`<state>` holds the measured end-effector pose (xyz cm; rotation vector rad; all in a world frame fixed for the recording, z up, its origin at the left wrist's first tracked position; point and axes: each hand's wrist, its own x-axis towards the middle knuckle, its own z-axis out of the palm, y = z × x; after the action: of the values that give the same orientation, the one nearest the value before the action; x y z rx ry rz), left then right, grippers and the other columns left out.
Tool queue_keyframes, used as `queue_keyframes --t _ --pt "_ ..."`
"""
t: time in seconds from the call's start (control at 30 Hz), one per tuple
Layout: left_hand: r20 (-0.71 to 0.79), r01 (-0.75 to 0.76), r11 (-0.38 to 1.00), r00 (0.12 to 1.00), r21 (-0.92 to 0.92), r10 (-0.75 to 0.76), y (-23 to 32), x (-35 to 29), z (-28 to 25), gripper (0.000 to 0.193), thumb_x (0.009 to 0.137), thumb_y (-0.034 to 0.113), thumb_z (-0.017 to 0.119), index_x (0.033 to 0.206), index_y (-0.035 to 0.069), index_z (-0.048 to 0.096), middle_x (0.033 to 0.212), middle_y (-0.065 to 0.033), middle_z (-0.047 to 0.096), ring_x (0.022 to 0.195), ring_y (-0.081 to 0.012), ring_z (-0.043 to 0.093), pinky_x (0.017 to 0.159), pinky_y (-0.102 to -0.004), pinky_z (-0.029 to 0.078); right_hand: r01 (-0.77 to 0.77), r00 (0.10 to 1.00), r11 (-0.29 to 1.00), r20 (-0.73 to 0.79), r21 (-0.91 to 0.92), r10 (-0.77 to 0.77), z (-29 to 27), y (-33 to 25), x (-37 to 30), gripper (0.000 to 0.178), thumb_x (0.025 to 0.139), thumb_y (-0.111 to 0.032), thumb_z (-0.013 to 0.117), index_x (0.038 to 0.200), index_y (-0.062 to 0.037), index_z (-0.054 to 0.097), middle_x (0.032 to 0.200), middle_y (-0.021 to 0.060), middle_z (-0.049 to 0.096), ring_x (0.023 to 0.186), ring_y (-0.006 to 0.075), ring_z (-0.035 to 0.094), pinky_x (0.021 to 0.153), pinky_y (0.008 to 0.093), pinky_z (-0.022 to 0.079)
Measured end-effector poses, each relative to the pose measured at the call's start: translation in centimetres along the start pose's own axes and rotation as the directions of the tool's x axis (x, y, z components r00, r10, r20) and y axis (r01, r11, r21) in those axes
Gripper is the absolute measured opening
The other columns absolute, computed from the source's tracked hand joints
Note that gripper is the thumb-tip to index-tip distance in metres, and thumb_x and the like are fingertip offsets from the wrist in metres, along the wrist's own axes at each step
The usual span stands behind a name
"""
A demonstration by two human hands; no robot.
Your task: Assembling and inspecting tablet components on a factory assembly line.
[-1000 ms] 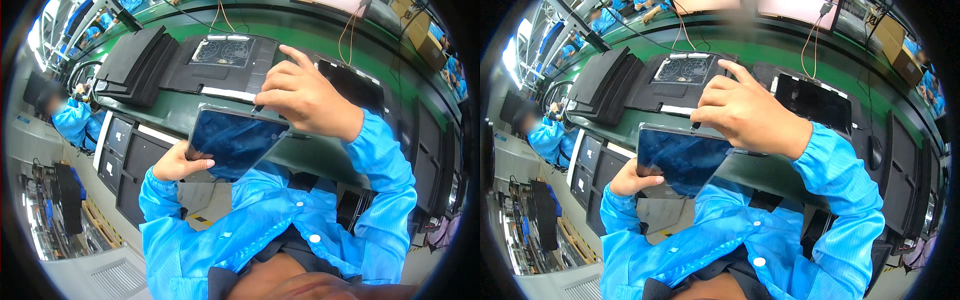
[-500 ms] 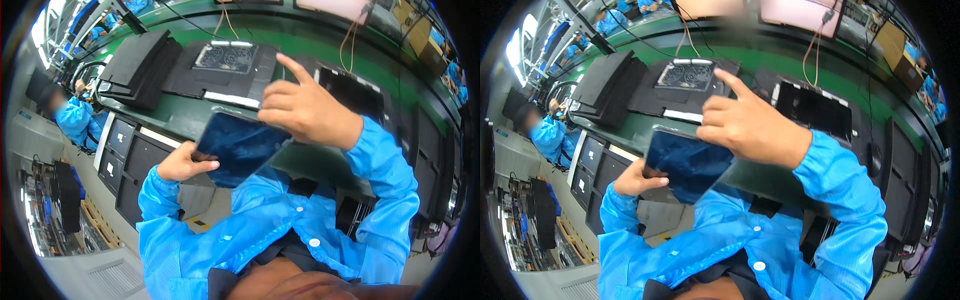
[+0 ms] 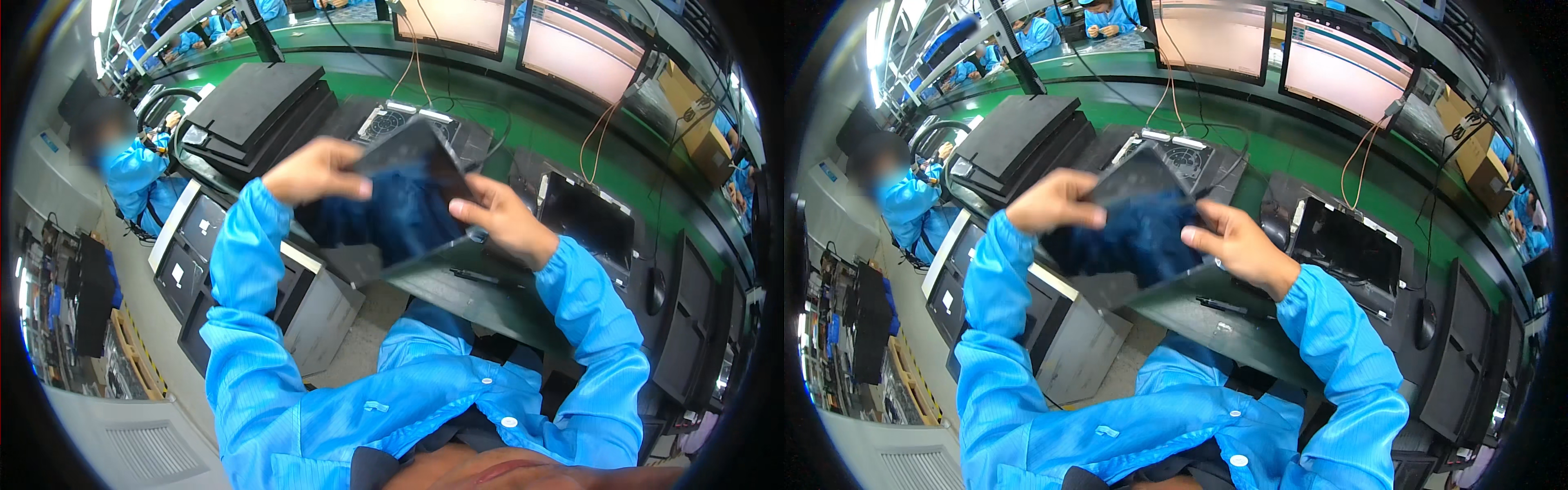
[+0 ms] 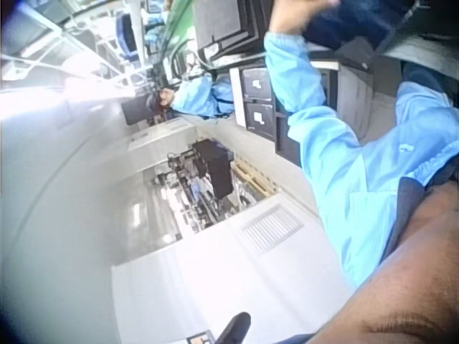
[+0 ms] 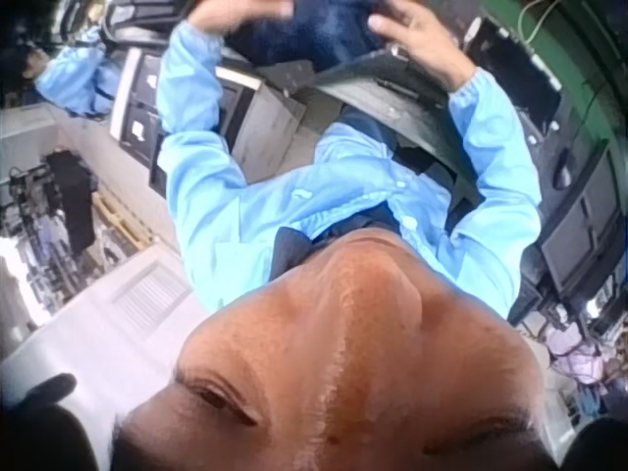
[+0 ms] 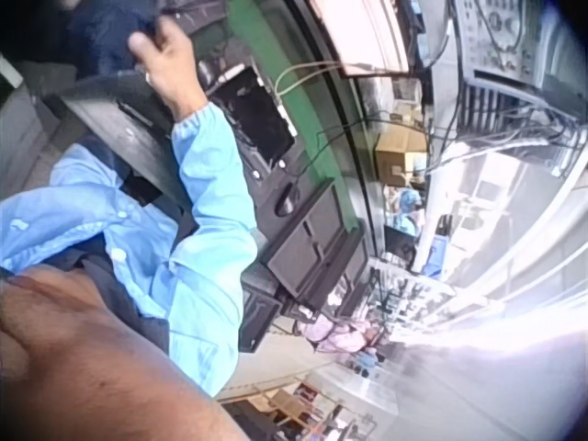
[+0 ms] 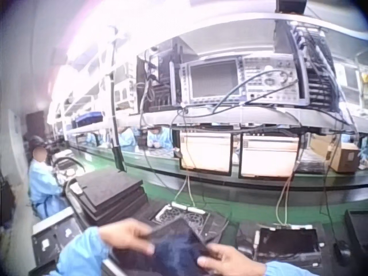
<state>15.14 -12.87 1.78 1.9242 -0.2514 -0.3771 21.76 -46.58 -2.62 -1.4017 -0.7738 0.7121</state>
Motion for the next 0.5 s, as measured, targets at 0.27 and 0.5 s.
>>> queue_keyframes --t 0.27,0.5 --pt "-0.703 0.024 0.907 0.641 0.420 0.308 -6.6 8.1 -4.2 0.085 0.080 0.048 0.086 0.140 -0.005 0.058 0.145 -0.0264 0.055 0.137 -0.0348 0.053 0.114 -0.0411 0.043 0.113 0.871 0.789 -0.442 0.604 0.214 -1.5 5.6 7.7 0.028 0.105 -0.009 0.057 0.132 -0.0093 0.053 0.128 0.0082 0.065 0.116 0.0247 0.065 0.106 0.0553 0.050" --pt "-0.500 0.252 0.713 0.852 0.654 0.158 -12.3 8.4 -0.3 0.115 0.067 0.055 0.092 0.158 0.007 0.040 0.165 -0.0258 0.029 0.156 -0.0416 0.022 0.127 -0.0502 0.021 0.067 0.784 0.748 -0.499 0.661 0.371 -1.5 7.1 9.3 0.032 0.103 -0.005 0.057 0.134 -0.0082 0.048 0.133 0.0119 0.061 0.126 0.0293 0.059 0.115 0.0645 0.037"
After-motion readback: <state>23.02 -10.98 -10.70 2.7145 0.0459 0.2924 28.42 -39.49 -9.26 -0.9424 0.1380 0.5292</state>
